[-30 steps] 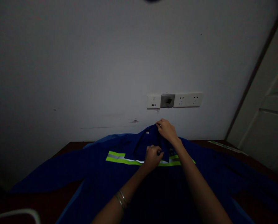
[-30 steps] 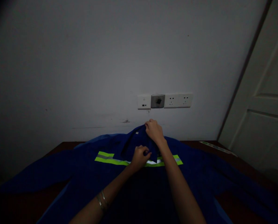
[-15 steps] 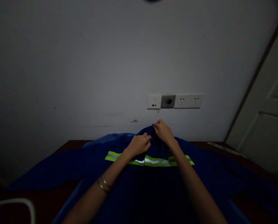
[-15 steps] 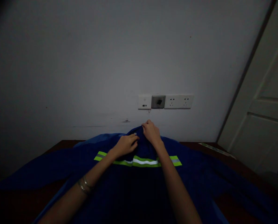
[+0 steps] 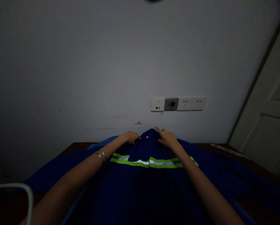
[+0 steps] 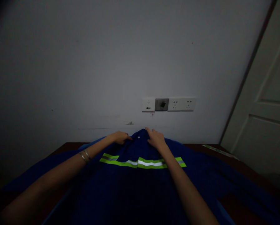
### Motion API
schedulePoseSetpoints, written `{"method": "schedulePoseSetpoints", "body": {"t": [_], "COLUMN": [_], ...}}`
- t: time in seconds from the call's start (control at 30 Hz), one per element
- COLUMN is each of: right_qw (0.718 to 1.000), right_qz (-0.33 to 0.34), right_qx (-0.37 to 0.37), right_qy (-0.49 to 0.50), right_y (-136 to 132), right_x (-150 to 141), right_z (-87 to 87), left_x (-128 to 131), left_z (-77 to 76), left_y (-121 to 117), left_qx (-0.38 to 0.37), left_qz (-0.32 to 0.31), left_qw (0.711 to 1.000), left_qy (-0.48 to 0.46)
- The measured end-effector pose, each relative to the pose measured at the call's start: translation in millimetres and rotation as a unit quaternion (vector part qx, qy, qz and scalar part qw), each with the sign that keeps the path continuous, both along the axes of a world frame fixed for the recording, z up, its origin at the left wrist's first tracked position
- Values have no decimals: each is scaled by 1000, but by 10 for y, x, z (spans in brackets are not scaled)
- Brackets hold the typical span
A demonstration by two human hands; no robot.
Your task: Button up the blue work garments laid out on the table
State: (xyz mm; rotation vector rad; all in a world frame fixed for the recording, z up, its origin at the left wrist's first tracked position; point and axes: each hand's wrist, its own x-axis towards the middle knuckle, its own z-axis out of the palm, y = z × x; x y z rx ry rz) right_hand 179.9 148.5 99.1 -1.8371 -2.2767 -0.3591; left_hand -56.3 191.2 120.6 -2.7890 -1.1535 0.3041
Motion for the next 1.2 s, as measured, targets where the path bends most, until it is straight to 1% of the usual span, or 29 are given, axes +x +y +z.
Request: {"method": "schedulePoseSetpoints", "body": {"t": [0.1, 0.2, 0.27, 0.33, 0.4, 0.5, 0.6, 0.67, 0.73, 0.77, 0.9, 1.0, 1.1, 1.2], "right_qw": [999, 999, 999, 999, 999, 997, 992, 979, 959, 951, 940, 922, 900, 883], "right_qz": [11, 17, 19, 23, 28, 44, 74, 81, 67, 55, 3, -22, -21, 1], "right_qx": [-19, -35, -41, -41, -38, -43, -58, -76, -97, -105, -119, -137, -168, -205], "right_qy": [-29, -33, -26, -14, 6, 41, 86, 169, 257, 285, 320, 362, 403, 423], "right_y": [50, 118, 169, 222, 271, 320, 324, 311, 304, 308, 367, 413, 421, 407], "right_x": [-54, -82, -43, 60, 214, 462, 622, 658, 651, 637, 535, 433, 364, 376], "right_z": [-50, -56, -30, 20, 84, 181, 247, 274, 290, 295, 304, 318, 371, 446], "left_x": [20, 67, 83, 59, -7, -149, -252, -269, -251, -235, -162, -121, -94, -88], "left_z": [-54, -109, -104, -47, 57, 240, 383, 438, 465, 471, 468, 458, 452, 443], "left_y": [22, 49, 97, 174, 266, 390, 451, 455, 444, 438, 424, 427, 425, 412], "left_qx": [-12, -19, -23, -28, -34, -48, -73, -91, -103, -107, -122, -125, -112, -97], "left_qz": [-11, -17, -3, 25, 49, 63, 70, 73, 72, 70, 61, 59, 58, 64], "left_qw": [1000, 1000, 1000, 999, 998, 995, 990, 985, 981, 979, 973, 967, 962, 952], "left_qy": [0, 3, 2, -13, -34, -62, -101, -125, -147, -157, -189, -214, -243, -282]}}
